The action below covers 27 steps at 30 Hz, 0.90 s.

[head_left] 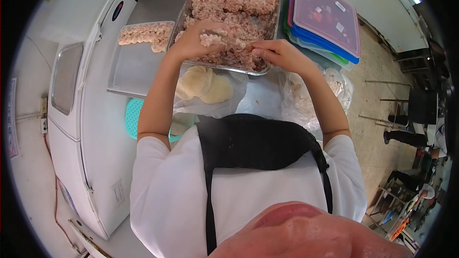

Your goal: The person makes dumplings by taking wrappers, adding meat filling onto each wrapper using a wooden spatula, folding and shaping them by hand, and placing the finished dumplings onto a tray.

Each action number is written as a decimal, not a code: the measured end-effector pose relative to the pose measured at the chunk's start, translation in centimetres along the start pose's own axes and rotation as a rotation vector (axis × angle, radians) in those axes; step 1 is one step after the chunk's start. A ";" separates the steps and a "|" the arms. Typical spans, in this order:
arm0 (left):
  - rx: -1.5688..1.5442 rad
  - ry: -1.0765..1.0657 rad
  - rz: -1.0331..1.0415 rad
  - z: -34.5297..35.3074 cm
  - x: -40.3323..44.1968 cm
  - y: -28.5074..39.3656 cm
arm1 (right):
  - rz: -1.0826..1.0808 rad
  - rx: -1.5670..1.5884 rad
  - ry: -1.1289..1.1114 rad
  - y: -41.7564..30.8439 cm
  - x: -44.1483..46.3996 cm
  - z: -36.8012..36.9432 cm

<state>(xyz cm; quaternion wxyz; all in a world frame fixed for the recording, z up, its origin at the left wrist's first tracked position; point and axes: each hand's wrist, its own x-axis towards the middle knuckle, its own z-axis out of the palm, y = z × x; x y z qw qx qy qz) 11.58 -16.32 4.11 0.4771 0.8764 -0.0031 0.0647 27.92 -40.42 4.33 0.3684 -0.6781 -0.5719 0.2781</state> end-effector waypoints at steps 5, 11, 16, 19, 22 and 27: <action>0.359 0.208 -0.003 1.9 -1.2 -1.9 | -0.126 -0.352 0.175 5.5 0.9 0.3; -0.456 0.178 -0.339 3.7 -0.4 -9.4 | -0.025 -0.615 0.349 0.9 0.0 4.1; -0.087 0.309 -0.350 3.0 -2.2 -1.5 | 0.153 -0.781 0.281 3.1 -1.6 2.6; 0.072 0.347 -0.107 1.7 -3.2 -1.5 | 0.349 -0.630 0.274 -1.1 -3.5 1.2; 0.162 0.292 0.038 0.5 -3.4 -0.9 | 0.183 -0.175 0.351 -3.3 -4.3 1.8; -0.057 -0.030 -0.004 -1.5 -2.4 -0.6 | 0.153 -0.126 0.273 -6.3 -1.9 6.2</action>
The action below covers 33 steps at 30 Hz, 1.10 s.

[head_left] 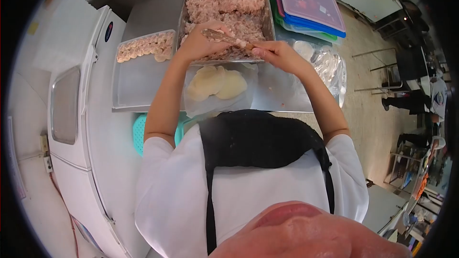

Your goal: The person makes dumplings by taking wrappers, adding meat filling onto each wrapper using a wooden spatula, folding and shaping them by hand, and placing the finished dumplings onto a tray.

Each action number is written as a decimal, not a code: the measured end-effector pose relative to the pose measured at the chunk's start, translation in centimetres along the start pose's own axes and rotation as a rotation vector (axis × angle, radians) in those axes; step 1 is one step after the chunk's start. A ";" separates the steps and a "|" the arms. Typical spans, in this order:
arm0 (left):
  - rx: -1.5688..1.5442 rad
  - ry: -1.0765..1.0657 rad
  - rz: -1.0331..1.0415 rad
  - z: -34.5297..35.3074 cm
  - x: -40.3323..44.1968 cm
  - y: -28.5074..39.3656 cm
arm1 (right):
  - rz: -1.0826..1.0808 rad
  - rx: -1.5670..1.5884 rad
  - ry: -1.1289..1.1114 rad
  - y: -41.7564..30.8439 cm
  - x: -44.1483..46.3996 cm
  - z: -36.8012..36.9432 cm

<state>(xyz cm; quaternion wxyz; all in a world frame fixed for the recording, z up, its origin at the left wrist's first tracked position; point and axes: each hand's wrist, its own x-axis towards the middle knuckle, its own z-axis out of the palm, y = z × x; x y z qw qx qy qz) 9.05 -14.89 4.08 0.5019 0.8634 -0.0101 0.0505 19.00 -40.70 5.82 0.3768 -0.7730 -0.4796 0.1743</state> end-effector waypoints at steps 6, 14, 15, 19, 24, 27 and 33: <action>0.060 0.169 -0.122 -1.7 2.0 -7.7 | 0.019 -0.512 0.303 -2.9 1.1 2.5; -0.215 -0.044 -0.020 -5.3 -2.3 -3.7 | 0.354 -0.480 0.277 -0.6 -0.1 4.2; -0.151 -0.006 0.041 -5.5 -2.8 -3.4 | 0.308 -0.327 0.353 -1.4 -0.8 4.2; 0.060 0.046 0.205 -6.8 -3.3 -2.2 | 0.100 -0.016 0.350 -6.3 -0.7 6.5; 0.099 -0.035 0.373 -7.6 -2.4 -3.4 | 0.082 -0.114 0.328 -7.0 0.8 9.1; 0.139 -0.008 0.185 -7.5 -1.9 -4.1 | 0.052 -0.409 0.511 -7.4 0.1 7.5; -0.059 -0.061 0.245 -6.0 0.0 -6.1 | -0.003 -0.342 0.766 -7.3 1.0 9.9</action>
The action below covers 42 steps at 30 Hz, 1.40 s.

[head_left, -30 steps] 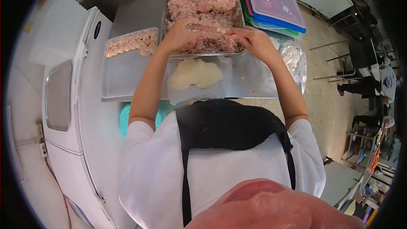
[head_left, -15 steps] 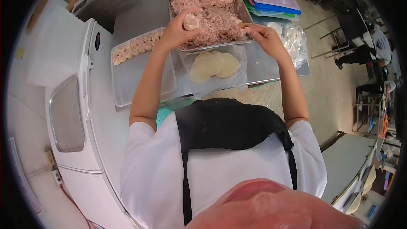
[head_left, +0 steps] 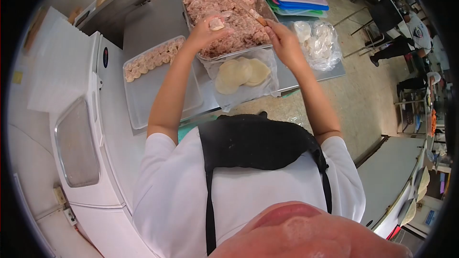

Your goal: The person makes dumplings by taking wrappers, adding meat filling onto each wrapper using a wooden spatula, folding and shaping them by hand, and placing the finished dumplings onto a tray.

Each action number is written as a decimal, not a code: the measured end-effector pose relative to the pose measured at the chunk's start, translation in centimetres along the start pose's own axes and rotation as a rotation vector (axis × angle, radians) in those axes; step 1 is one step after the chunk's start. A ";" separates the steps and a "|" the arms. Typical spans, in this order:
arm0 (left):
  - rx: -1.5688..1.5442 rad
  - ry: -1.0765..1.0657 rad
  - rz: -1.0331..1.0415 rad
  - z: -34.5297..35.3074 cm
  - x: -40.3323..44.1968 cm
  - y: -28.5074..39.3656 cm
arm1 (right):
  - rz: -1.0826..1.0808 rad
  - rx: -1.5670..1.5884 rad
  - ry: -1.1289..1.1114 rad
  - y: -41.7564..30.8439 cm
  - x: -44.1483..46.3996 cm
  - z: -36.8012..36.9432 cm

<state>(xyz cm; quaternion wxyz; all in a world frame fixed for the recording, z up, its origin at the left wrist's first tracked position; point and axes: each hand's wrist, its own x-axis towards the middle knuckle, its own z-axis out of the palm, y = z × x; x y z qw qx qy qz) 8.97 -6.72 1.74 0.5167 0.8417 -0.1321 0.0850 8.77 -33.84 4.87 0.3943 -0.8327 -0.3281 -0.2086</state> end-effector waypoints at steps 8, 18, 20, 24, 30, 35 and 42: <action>-0.302 -0.069 -0.167 0.0 -0.5 0.2 | 0.304 -0.115 -0.311 6.1 -2.1 -0.3; 0.085 -0.147 0.030 -1.9 -2.5 2.8 | 0.016 0.069 -0.523 0.8 1.0 -1.4; 0.124 -0.102 -0.105 -2.1 -3.0 2.2 | -0.088 -0.109 -0.390 -0.8 2.3 -2.9; 0.018 -0.037 -0.185 -2.3 -3.6 0.8 | -0.184 -0.336 -0.408 -3.9 1.6 -2.3; -0.035 -0.002 -0.158 -3.9 -6.3 2.8 | -0.089 -0.155 -0.365 -4.8 3.3 -3.8; 0.066 0.162 -0.051 -5.0 -8.4 0.8 | -0.123 -0.118 -0.444 -6.2 0.7 1.5; 0.245 0.293 -0.260 -10.1 -15.6 -4.6 | 0.164 0.233 -0.318 -0.9 -2.6 2.9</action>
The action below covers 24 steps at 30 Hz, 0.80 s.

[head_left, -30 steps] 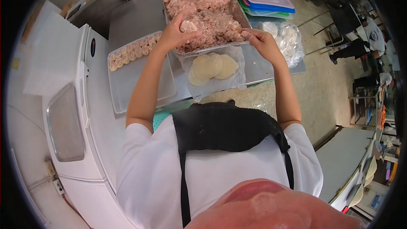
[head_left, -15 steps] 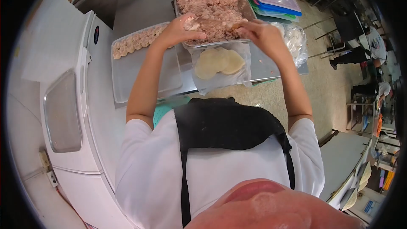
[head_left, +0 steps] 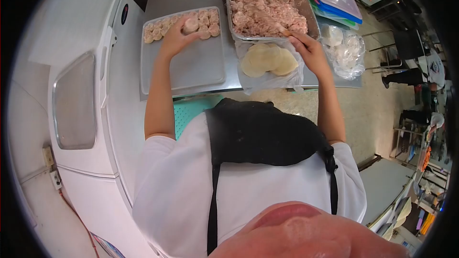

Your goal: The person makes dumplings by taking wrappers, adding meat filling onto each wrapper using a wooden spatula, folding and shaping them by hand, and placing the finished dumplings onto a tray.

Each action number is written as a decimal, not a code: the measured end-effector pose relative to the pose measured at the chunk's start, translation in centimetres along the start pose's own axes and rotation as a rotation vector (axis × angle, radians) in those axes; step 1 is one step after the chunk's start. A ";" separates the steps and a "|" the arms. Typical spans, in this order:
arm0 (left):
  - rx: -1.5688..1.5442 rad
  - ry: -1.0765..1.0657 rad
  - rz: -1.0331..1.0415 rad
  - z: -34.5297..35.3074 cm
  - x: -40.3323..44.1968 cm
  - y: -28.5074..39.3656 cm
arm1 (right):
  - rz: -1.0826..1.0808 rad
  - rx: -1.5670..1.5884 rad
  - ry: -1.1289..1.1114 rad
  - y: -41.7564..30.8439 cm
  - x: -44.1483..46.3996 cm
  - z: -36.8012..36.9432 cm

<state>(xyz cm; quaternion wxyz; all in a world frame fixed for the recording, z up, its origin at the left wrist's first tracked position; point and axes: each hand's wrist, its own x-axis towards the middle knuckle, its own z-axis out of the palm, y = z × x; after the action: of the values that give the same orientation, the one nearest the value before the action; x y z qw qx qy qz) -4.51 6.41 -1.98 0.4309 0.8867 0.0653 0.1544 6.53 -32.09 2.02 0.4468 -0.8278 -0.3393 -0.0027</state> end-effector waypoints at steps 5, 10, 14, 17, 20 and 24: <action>0.265 0.014 -0.105 0.8 -3.1 -8.0 | 0.392 0.258 -0.042 3.1 -3.8 -1.5; 0.227 0.098 -0.261 3.7 -2.8 -5.6 | 0.518 0.407 0.032 4.5 -5.5 -3.1; 0.285 0.173 -0.305 5.6 -1.6 -4.7 | 0.512 0.381 0.053 4.4 -5.1 -4.2; 0.324 0.152 -0.293 6.7 -0.4 -4.7 | 0.512 0.369 0.050 4.7 -5.0 -5.0; 0.367 0.245 -0.090 7.6 0.4 -5.0 | 0.509 0.366 0.012 5.7 -4.9 -6.0; 0.415 0.275 -0.099 8.7 0.5 -6.5 | 0.474 0.247 -0.069 6.9 -4.0 -7.3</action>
<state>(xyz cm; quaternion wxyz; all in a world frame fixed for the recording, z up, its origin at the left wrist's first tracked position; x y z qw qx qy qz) -1.04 4.07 -11.98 0.2337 0.9225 0.1971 0.2357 9.56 -42.26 0.05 0.5207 -0.8229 -0.1490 0.1717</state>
